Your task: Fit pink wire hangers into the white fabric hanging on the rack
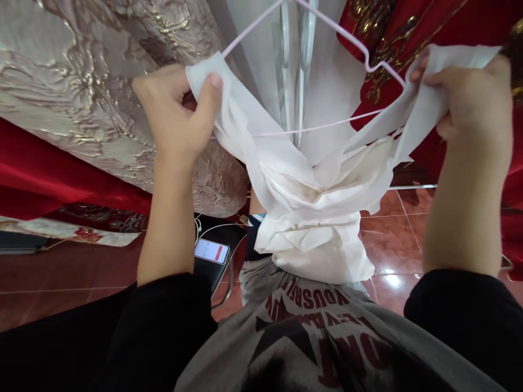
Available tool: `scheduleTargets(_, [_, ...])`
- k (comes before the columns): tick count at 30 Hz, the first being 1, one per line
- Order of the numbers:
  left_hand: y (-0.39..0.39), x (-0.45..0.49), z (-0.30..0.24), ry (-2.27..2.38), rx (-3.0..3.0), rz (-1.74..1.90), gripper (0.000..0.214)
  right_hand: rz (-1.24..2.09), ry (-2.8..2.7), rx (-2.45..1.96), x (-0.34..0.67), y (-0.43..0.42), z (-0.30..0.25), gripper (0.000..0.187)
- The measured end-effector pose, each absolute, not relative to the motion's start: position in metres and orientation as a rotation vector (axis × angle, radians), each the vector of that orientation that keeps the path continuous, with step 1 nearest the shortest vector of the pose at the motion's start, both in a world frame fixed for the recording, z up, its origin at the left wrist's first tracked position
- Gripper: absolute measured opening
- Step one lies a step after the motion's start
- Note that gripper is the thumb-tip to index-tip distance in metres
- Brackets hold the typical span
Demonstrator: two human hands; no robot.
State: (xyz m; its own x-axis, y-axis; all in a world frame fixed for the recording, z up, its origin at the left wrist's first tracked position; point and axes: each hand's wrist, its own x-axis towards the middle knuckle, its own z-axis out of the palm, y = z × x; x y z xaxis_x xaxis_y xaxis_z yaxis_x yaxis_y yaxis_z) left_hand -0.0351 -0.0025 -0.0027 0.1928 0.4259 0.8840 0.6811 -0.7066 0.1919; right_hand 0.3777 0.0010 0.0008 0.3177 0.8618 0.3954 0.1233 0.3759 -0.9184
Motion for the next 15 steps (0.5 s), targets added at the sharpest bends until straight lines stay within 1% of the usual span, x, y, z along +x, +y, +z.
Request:
scheduleTargets(2, [-0.002, -0.035, -0.003, -1.046, -2.215, -1.539, 0.059, 0.689, -1.149, -1.228, 0.360, -0.003, 0.013, 0.035])
scheduleTargets(6, [0.001, -0.036, -0.005, -1.038, -2.193, -1.547, 0.065, 0.769, -1.263, -1.480, 0.325, -0.018, 0.035, 0.024])
scheduleTargets(11, [0.001, -0.036, -0.007, -1.028, -2.189, -1.540, 0.068, 0.757, -1.321, -1.385, 0.314, -0.025, 0.049, 0.027])
scheduleTargets(15, [-0.001, -0.035, -0.006, -1.036, -2.215, -1.521, 0.067, 0.707, -1.198, -1.434, 0.326, -0.014, 0.042, 0.029])
